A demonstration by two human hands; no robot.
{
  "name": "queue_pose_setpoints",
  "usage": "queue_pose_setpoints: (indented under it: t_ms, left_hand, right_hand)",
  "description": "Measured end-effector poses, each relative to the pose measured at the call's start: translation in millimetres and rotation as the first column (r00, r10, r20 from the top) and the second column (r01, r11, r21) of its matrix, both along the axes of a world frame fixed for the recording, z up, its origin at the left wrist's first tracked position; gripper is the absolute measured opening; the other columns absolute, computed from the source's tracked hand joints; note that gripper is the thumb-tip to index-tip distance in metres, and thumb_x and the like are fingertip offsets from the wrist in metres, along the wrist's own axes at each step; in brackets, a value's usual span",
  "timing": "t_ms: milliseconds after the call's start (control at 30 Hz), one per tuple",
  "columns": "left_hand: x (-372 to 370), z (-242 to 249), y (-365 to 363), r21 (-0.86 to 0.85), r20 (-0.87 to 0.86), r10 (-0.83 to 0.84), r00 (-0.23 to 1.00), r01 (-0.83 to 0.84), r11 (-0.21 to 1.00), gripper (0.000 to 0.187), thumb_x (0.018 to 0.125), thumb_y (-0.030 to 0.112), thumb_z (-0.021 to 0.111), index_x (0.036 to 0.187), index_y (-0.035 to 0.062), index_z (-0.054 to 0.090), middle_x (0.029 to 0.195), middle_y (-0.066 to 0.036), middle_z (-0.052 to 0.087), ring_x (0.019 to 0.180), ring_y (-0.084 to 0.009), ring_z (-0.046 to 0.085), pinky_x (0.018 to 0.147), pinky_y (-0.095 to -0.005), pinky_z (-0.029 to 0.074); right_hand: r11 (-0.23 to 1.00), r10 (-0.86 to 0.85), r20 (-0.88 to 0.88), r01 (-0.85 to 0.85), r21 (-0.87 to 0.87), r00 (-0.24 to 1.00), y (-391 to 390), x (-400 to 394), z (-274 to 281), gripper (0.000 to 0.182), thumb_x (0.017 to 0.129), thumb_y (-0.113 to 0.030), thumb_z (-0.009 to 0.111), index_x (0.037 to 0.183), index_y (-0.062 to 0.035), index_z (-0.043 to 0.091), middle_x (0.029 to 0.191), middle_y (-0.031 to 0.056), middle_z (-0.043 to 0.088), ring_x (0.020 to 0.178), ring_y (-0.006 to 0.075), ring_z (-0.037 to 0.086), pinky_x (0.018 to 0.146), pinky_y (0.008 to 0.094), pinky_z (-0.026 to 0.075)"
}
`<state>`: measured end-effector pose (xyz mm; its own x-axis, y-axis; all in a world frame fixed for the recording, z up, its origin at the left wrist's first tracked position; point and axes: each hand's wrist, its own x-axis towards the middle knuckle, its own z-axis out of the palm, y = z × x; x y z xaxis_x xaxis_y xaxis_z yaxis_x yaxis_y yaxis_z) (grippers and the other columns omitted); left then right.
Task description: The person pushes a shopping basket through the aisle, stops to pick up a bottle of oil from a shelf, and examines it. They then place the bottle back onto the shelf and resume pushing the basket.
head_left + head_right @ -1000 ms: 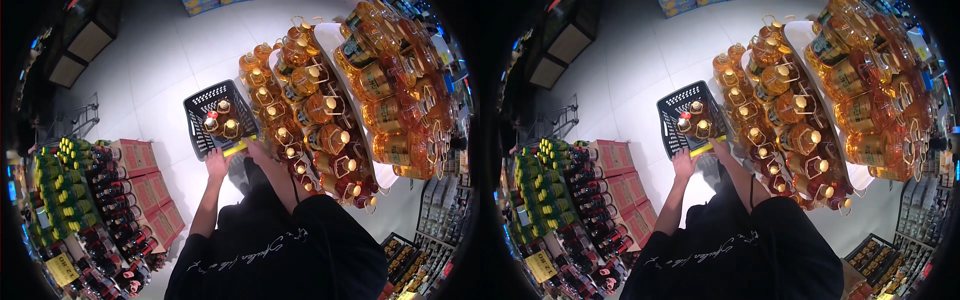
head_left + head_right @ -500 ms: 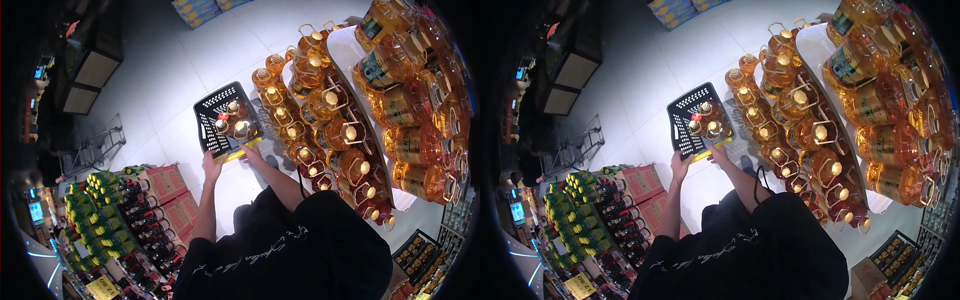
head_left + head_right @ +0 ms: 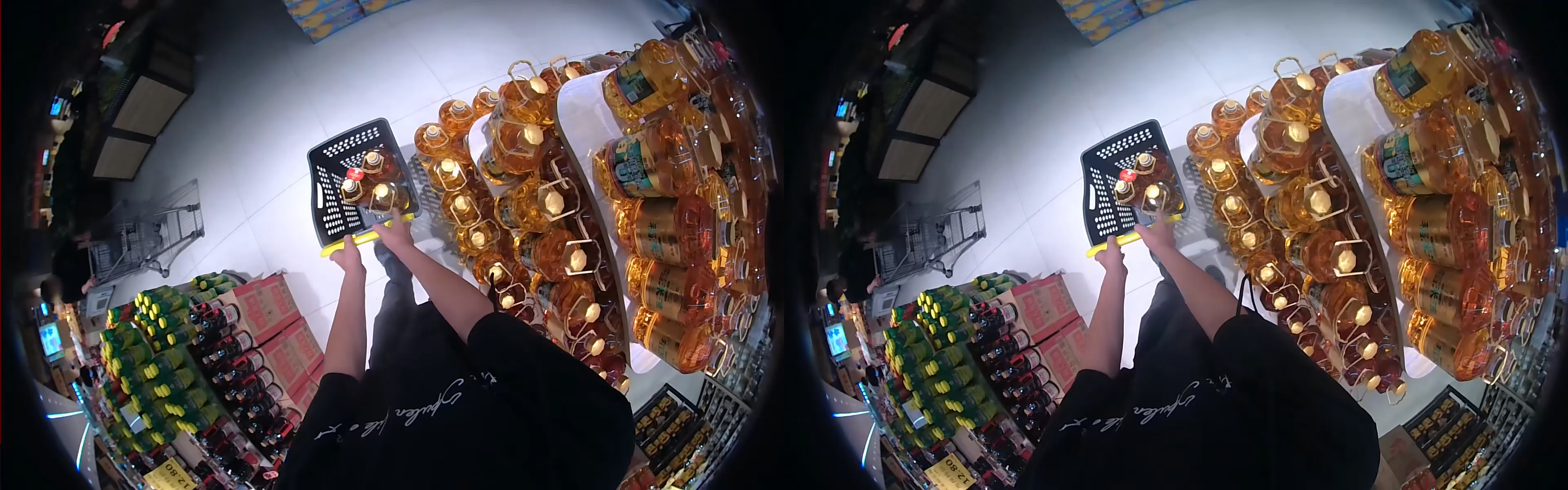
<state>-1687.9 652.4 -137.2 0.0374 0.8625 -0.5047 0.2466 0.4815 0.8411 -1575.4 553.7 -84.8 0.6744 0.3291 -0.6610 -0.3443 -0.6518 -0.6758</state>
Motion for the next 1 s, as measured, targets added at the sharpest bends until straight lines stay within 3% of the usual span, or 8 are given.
queue_pose_setpoints:
  t_ms: [100,133,233,267,367,400,600,1000]
  left_hand:
    - [26,-12,17,0.159,-0.035,0.071,0.997,-0.064,0.985,0.05,0.083,0.004,0.064,0.122,-0.0136,0.039,0.116,-0.02,0.058,0.1,-0.025,0.061,0.087,-0.0357,0.051]
    - [34,-5,20,0.17,0.019,0.086,0.996,-0.088,0.982,0.049,0.083,0.005,0.064,0.119,-0.0152,0.037,0.118,-0.023,0.056,0.102,-0.0269,0.06,0.09,-0.0367,0.049]
    - [57,14,38,0.182,-0.087,0.064,0.994,-0.047,0.982,0.053,0.084,0.008,0.064,0.119,-0.0148,0.032,0.122,-0.029,0.05,0.109,-0.0295,0.057,0.094,-0.0379,0.047]
    - [65,13,49,0.215,-0.042,0.047,0.998,-0.037,0.976,0.054,0.084,0.009,0.064,0.12,-0.0149,0.031,0.121,-0.029,0.05,0.11,-0.0302,0.057,0.095,-0.0381,0.046]
    - [80,-3,77,0.245,0.013,0.019,1.0,-0.021,0.969,0.057,0.084,0.01,0.064,0.121,-0.0152,0.029,0.12,-0.03,0.05,0.112,-0.0325,0.056,0.096,-0.0385,0.045]
    - [89,7,83,0.211,-0.019,0.017,1.0,-0.013,0.977,0.058,0.084,0.011,0.064,0.122,-0.0153,0.028,0.12,-0.03,0.05,0.112,-0.0333,0.056,0.097,-0.0385,0.044]
    - [128,0,129,0.251,-0.059,-0.088,0.994,0.1,0.963,0.063,0.085,0.015,0.064,0.123,-0.0177,0.026,0.119,-0.03,0.051,0.108,-0.0355,0.057,0.095,-0.039,0.044]
    - [203,13,199,0.228,-0.139,-0.226,0.964,0.253,0.94,0.067,0.084,0.025,0.067,0.121,-0.0164,0.03,0.116,-0.033,0.051,0.108,-0.0421,0.056,0.094,-0.0428,0.043]
  right_hand:
    - [0.968,0.247,0.498,-0.231,-0.094,0.832,17,19,2,0.076,0.075,-0.043,0.069,0.143,-0.0186,0.044,0.152,0.0212,0.025,0.136,0.043,0.032,0.108,0.0453,0.035]
    - [0.965,0.233,0.714,-0.248,-0.086,0.661,25,22,-9,0.056,0.08,-0.038,0.065,0.13,-0.0155,0.057,0.139,0.023,0.044,0.126,0.0398,0.046,0.102,0.0445,0.041]
    - [0.868,0.484,0.26,-0.495,-0.027,0.835,54,54,-42,0.038,0.085,-0.035,0.06,0.111,-0.0082,0.067,0.111,0.0223,0.063,0.108,0.0337,0.06,0.09,0.0445,0.047]
    - [0.888,0.386,0.484,-0.458,0.034,0.785,56,53,-48,0.036,0.09,-0.035,0.055,0.095,-0.0026,0.069,0.086,0.0215,0.066,0.087,0.0309,0.065,0.078,0.0436,0.048]
    - [0.889,0.371,0.272,-0.424,0.173,0.888,75,74,-30,0.041,0.093,-0.038,0.053,0.095,-0.0006,0.068,0.086,0.0211,0.066,0.083,0.0318,0.065,0.075,0.0417,0.048]
    - [0.875,0.368,0.289,-0.434,0.212,0.884,84,80,-29,0.044,0.094,-0.037,0.047,0.09,0.0017,0.067,0.091,0.0236,0.065,0.09,0.0397,0.062,0.081,0.0474,0.046]
    - [0.899,0.311,0.35,-0.393,0.192,0.883,124,114,-38,0.045,0.097,-0.037,0.046,0.094,0.0035,0.064,0.09,0.0211,0.065,0.088,0.0339,0.062,0.079,0.0405,0.046]
    - [0.948,0.192,0.45,-0.284,0.144,0.872,182,172,-51,0.043,0.098,-0.033,0.041,0.099,0.004,0.062,0.101,0.0247,0.062,0.1,0.0406,0.057,0.087,0.0446,0.043]
